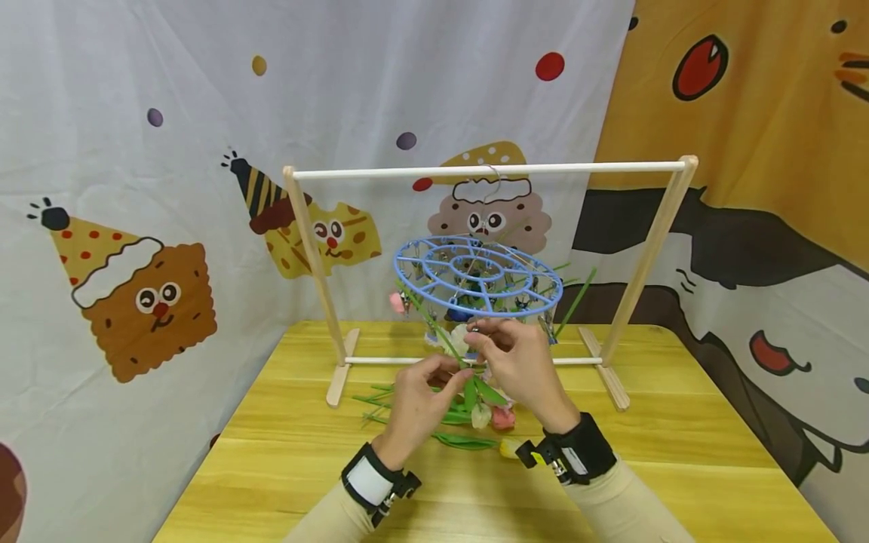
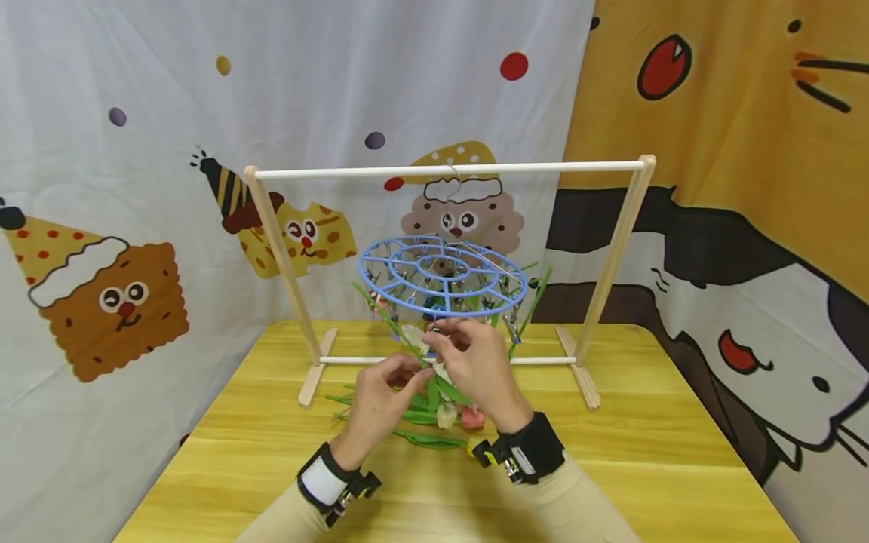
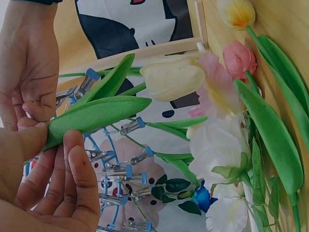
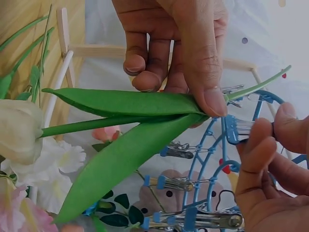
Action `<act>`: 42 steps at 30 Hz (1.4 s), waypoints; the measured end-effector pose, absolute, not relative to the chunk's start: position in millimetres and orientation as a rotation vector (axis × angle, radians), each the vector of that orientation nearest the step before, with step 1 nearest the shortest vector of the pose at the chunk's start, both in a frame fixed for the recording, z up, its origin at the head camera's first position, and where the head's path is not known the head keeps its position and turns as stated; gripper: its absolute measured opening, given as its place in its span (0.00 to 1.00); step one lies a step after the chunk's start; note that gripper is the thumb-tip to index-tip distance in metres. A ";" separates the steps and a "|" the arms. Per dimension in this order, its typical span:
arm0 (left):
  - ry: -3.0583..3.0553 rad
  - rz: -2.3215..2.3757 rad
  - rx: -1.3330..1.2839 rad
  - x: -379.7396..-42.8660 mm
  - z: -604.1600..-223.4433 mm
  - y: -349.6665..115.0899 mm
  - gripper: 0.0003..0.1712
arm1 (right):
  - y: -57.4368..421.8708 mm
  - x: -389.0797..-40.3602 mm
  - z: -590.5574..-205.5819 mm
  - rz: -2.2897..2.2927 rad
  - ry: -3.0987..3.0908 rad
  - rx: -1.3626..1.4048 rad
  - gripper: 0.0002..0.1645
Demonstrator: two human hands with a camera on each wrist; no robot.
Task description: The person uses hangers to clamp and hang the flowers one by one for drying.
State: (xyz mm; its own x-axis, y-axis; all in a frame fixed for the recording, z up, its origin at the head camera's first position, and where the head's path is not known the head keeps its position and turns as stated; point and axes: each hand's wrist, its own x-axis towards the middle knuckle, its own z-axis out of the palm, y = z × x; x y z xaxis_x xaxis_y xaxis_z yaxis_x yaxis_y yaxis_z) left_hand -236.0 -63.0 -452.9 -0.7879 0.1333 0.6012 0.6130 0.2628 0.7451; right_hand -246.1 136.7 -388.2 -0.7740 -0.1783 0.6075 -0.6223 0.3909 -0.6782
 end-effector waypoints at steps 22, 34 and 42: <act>-2.153 -1.561 -0.674 -238.0 -455.5 -53.7 0.08 | 139.8 -250.2 -392.1 1.541 -2.005 0.641 0.07; -2.169 -1.532 -0.674 -238.9 -451.9 -48.8 0.07 | 138.1 -251.4 -389.1 1.612 -1.967 0.624 0.05; -2.151 -1.494 -0.699 -237.6 -448.3 -45.3 0.05 | 137.3 -252.4 -389.6 1.614 -1.965 0.614 0.05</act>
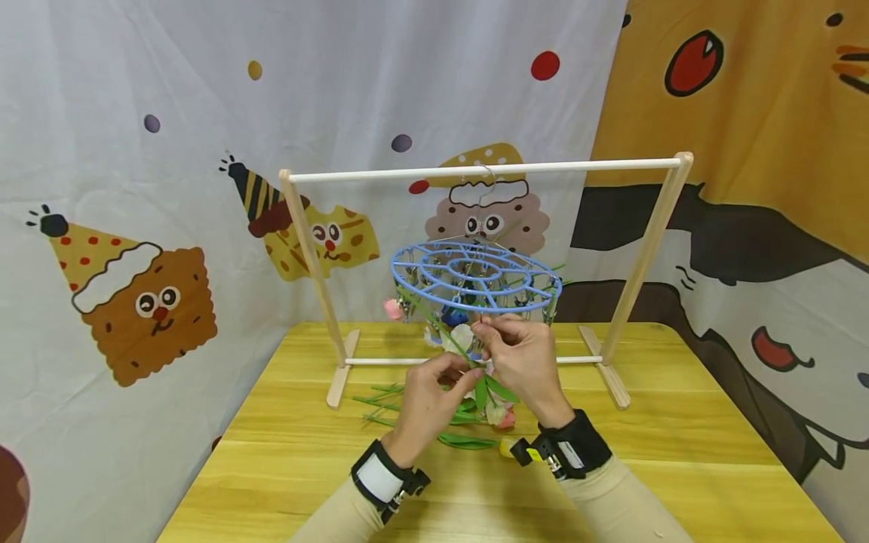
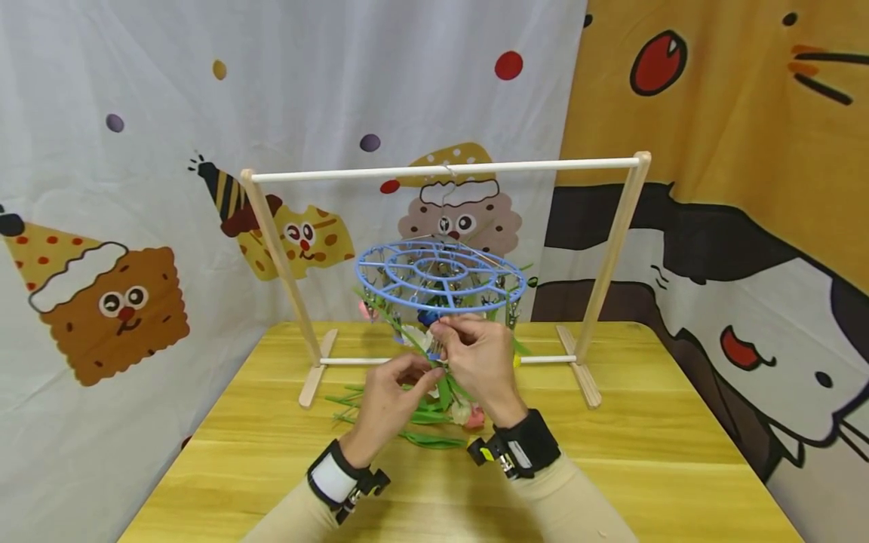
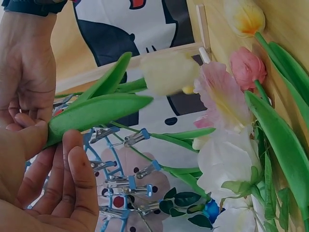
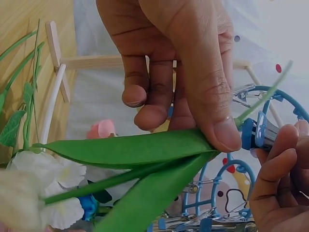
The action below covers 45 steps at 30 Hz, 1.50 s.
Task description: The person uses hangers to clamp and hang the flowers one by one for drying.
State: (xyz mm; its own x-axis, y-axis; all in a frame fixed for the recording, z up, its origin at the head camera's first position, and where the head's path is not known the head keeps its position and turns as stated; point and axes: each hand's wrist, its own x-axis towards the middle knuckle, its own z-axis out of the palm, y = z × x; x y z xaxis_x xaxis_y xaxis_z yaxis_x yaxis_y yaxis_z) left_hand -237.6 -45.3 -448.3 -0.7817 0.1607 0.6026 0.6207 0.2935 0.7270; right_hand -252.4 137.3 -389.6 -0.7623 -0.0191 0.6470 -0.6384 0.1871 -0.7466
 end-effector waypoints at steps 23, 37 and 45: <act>-2.123 -1.448 -0.734 -242.0 -448.3 -37.7 0.05 | 140.3 -251.8 -393.1 1.673 -2.037 0.638 0.11; -2.152 -1.494 -0.761 -241.9 -455.0 -43.2 0.07 | 148.6 -247.4 -397.7 1.536 -2.142 0.619 0.17; -2.262 -1.456 -0.736 -234.8 -459.1 -55.7 0.10 | 153.2 -239.3 -397.1 1.453 -2.148 0.642 0.17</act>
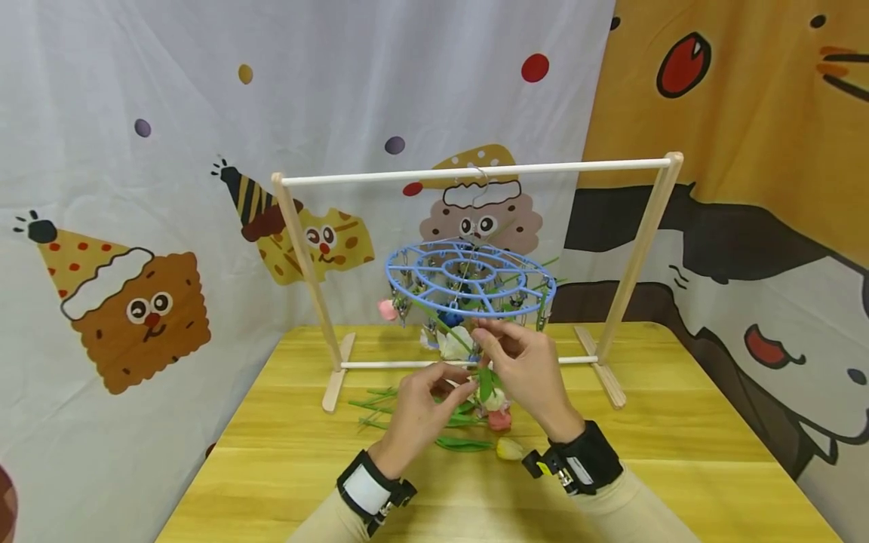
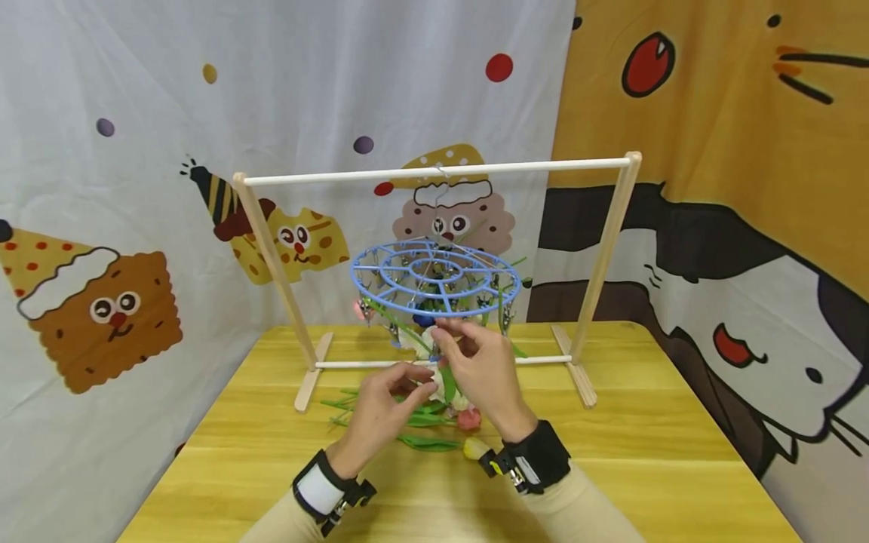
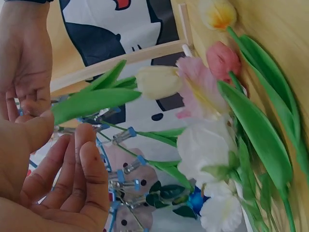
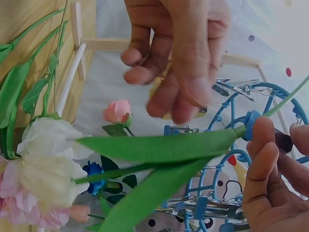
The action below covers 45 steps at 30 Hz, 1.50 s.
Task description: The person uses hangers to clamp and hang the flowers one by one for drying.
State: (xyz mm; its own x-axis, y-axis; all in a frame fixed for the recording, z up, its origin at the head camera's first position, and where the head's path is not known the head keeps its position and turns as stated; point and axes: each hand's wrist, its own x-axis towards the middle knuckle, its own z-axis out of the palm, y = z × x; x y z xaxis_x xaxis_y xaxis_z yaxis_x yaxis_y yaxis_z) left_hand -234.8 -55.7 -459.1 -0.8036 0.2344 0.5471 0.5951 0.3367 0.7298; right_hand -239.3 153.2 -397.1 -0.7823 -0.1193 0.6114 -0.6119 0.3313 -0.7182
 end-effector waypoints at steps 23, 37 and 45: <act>-2.810 -0.883 -0.897 -247.9 -507.0 -141.9 0.07 | 165.1 -215.0 -436.6 1.102 -1.978 0.757 0.21; -2.855 -0.782 -0.865 -249.8 -512.2 -146.5 0.07 | 158.3 -212.8 -467.8 1.062 -2.120 0.945 0.19; -2.874 -0.755 -0.858 -245.5 -515.8 -147.3 0.09 | 151.6 -212.1 -478.3 1.023 -2.289 0.977 0.13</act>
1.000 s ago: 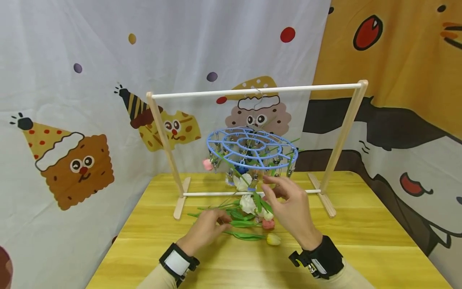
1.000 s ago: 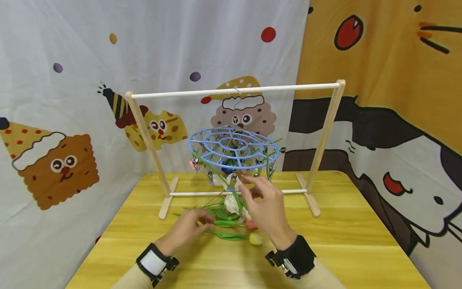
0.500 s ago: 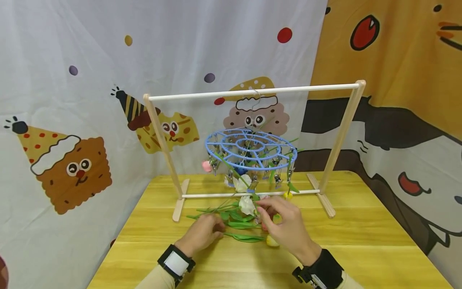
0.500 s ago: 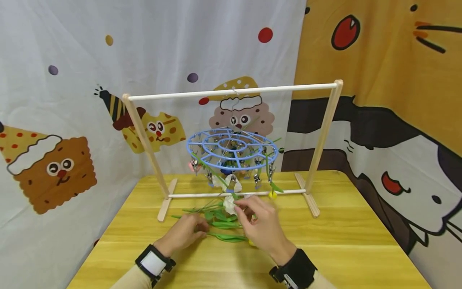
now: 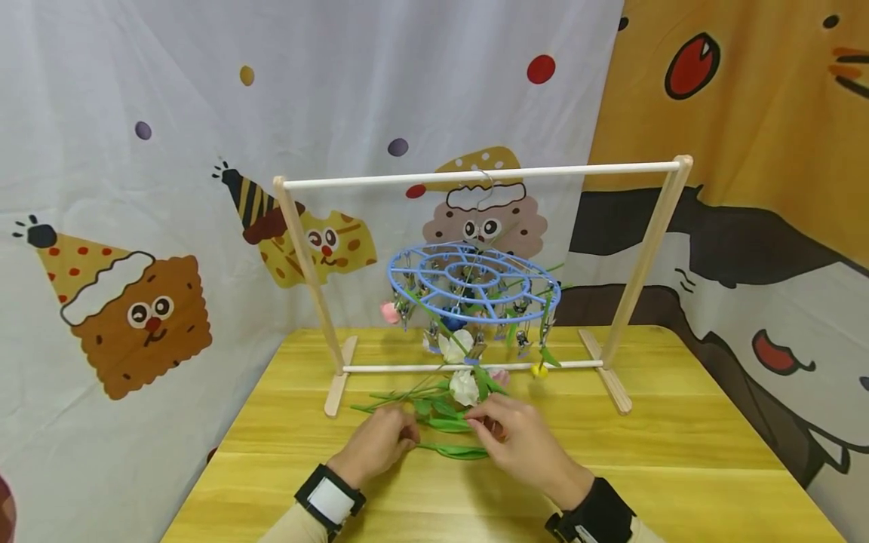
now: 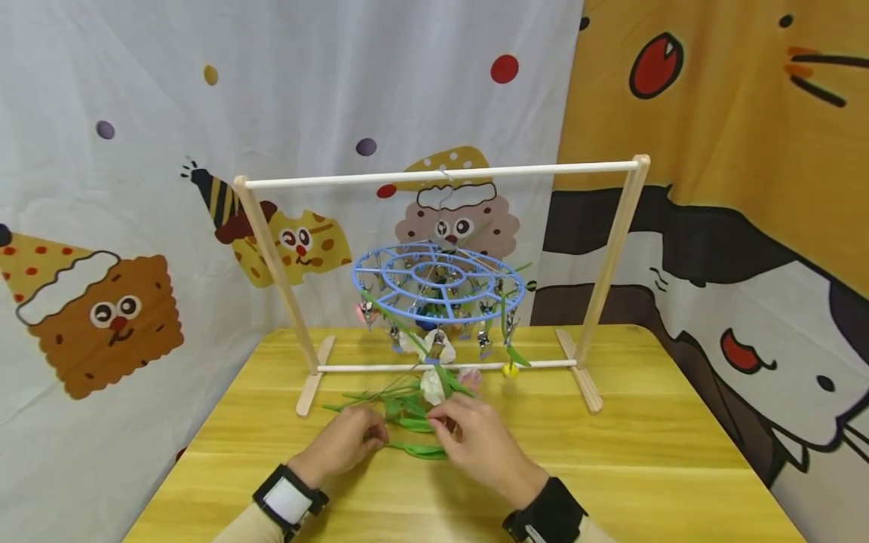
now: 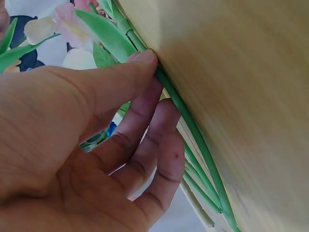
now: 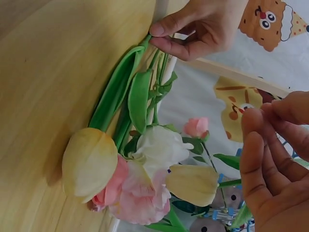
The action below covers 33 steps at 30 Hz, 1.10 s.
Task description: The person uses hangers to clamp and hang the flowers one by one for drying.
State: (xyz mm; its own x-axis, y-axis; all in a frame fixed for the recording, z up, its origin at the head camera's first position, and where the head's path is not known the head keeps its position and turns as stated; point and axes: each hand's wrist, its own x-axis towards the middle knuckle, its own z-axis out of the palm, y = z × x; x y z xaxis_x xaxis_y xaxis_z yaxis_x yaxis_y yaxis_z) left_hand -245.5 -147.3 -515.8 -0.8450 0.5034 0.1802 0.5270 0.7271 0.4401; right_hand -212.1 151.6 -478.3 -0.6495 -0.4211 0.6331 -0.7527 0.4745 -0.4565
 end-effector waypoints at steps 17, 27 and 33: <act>-2.726 -0.612 -1.010 -229.6 -502.8 -142.6 0.08 | 136.9 -208.1 -485.2 1.025 -2.578 1.004 0.11; -2.513 -0.638 -1.119 -235.0 -504.4 -134.0 0.09 | 129.4 -206.0 -484.5 0.927 -2.545 1.080 0.13; -2.558 -0.625 -1.047 -213.7 -463.0 -119.6 0.12 | 127.8 -206.3 -483.7 0.924 -2.478 1.104 0.09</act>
